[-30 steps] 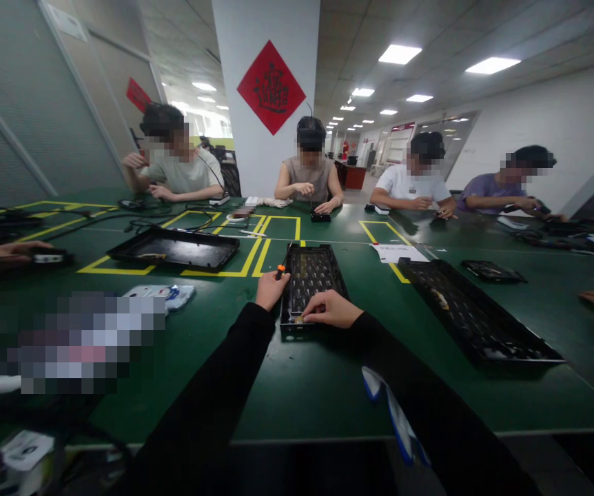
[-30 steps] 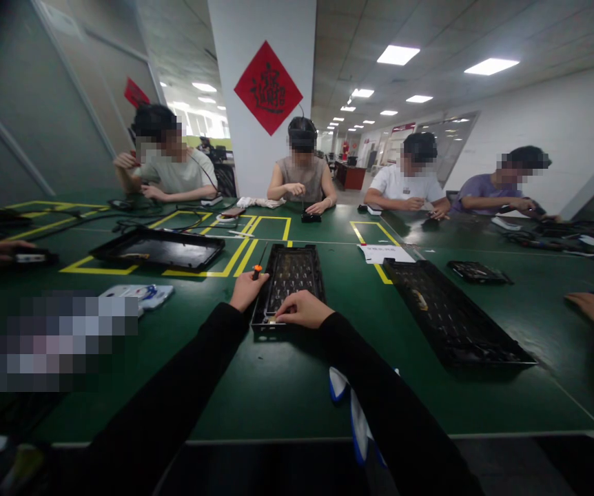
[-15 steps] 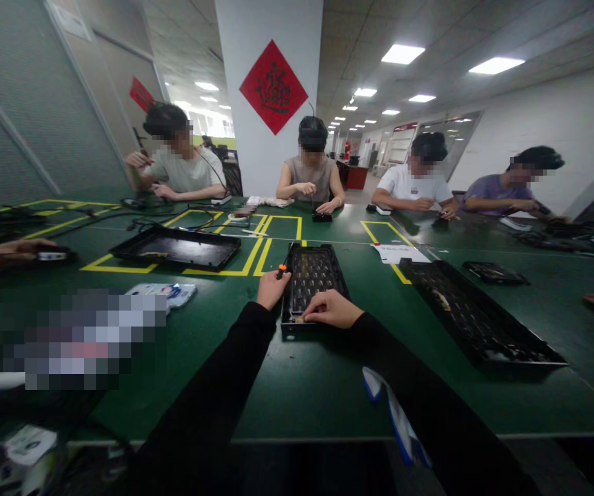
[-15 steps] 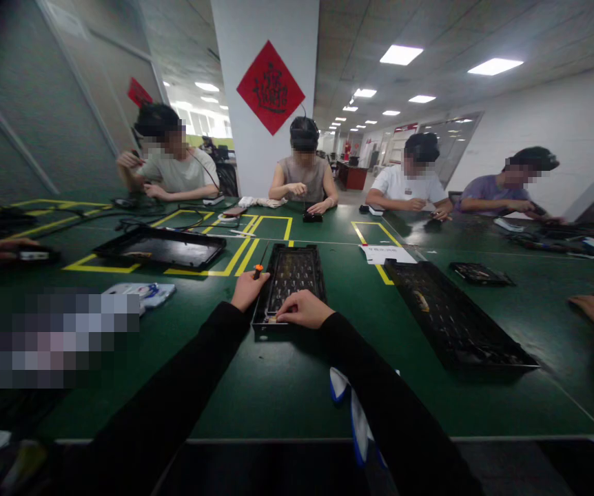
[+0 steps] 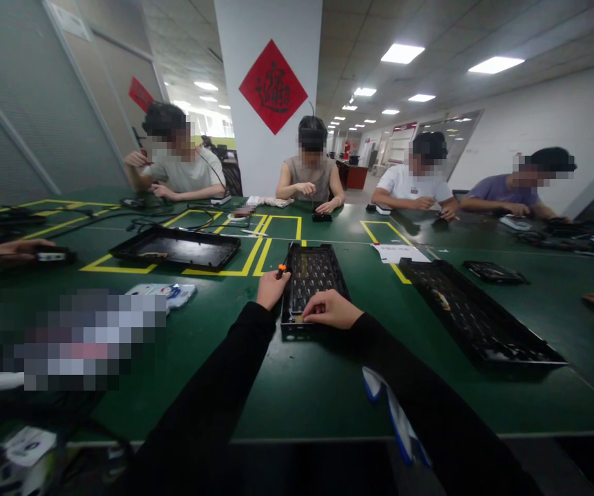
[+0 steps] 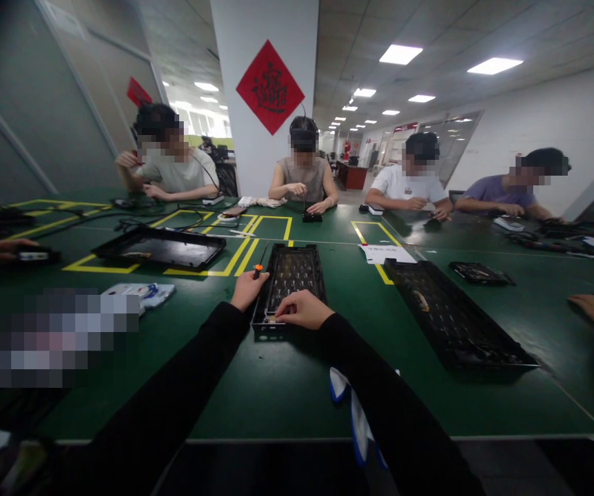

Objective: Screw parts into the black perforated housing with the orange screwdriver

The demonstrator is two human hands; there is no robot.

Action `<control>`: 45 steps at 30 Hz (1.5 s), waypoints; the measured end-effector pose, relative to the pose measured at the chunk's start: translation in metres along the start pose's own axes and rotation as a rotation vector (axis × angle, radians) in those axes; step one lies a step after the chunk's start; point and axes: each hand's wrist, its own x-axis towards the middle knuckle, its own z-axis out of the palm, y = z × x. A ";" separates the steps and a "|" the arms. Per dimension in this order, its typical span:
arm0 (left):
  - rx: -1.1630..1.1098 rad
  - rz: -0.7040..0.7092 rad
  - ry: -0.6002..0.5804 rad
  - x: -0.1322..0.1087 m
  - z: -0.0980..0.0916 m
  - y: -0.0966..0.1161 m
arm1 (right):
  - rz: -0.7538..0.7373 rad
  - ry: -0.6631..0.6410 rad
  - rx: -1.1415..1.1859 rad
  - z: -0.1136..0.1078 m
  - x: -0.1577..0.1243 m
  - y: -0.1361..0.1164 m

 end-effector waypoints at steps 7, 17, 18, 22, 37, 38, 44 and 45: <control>-0.002 -0.007 0.005 -0.001 -0.001 0.002 | -0.001 -0.018 -0.006 -0.002 0.000 0.000; 0.004 0.001 -0.006 -0.001 -0.001 0.003 | 0.015 0.008 -0.014 -0.001 0.000 -0.002; 0.001 -0.003 -0.006 -0.002 -0.001 0.003 | 0.009 0.011 -0.018 -0.001 0.000 -0.002; -0.010 -0.004 -0.011 -0.003 -0.003 0.005 | -0.030 0.003 -0.040 -0.002 0.000 -0.002; -0.040 -0.009 0.001 -0.004 -0.004 0.009 | -0.024 -0.037 -0.070 -0.004 0.000 -0.004; -0.042 -0.013 0.004 -0.004 -0.004 0.010 | -0.022 -0.040 -0.068 -0.004 0.000 -0.004; -0.032 -0.017 -0.006 -0.003 -0.003 0.007 | -0.045 -0.047 -0.059 -0.004 0.001 -0.003; -0.024 -0.012 -0.008 -0.003 -0.003 0.007 | -0.044 -0.042 -0.070 -0.004 0.001 -0.003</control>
